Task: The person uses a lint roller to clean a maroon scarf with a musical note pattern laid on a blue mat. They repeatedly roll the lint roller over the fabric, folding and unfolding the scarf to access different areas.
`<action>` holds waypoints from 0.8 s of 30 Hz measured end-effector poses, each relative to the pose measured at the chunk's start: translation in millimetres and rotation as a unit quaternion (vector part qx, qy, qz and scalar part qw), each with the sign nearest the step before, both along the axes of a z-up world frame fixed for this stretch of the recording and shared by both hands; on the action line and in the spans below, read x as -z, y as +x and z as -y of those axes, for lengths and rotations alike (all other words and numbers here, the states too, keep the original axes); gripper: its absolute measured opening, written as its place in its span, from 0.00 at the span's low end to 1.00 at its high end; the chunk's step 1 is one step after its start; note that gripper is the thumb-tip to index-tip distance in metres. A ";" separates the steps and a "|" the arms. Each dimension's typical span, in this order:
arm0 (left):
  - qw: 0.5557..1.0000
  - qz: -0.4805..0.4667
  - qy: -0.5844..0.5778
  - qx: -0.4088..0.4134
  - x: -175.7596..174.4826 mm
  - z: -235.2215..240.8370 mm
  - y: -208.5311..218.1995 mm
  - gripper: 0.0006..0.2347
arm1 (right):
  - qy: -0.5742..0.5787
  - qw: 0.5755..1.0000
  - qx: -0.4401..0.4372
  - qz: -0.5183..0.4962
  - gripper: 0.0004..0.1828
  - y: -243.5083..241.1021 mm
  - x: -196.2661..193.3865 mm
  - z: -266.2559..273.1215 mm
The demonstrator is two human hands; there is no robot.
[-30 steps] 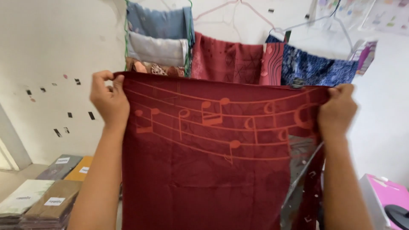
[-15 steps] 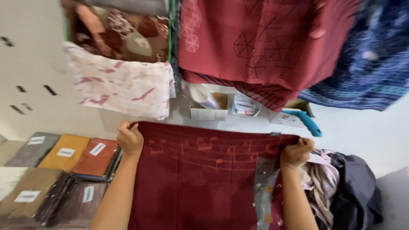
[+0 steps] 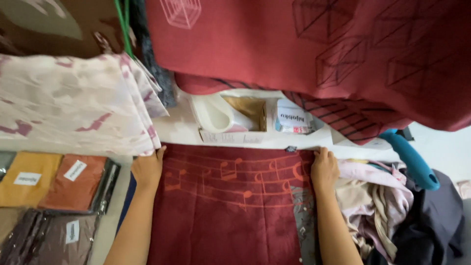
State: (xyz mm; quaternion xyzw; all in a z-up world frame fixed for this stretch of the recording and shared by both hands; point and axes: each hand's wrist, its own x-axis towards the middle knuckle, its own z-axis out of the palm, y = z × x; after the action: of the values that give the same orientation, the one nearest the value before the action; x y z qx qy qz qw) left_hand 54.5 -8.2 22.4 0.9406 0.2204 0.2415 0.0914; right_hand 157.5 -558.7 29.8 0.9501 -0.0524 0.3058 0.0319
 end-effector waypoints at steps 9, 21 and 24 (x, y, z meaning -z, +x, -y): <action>0.993 0.057 0.086 0.048 -56.6 76.1 -9.1 0.11 | -0.034 0.989 -0.127 0.074 0.30 -19.8 -2.6 -58.7; 0.979 -0.082 0.025 0.184 -24.1 59.5 -49.3 0.23 | 0.005 0.961 -0.277 0.007 0.27 -56.0 -8.1 -21.6; 0.965 -0.239 -0.023 0.102 -25.0 21.7 -55.2 0.26 | 0.035 0.940 -0.069 -0.332 0.37 -49.2 -28.0 16.8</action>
State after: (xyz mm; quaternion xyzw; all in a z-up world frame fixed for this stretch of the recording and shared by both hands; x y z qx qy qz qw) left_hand -0.6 -29.9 47.4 0.9862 0.1438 -0.0058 0.0816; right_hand 108.2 -575.4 57.7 0.9995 0.0158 -0.0281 -0.0070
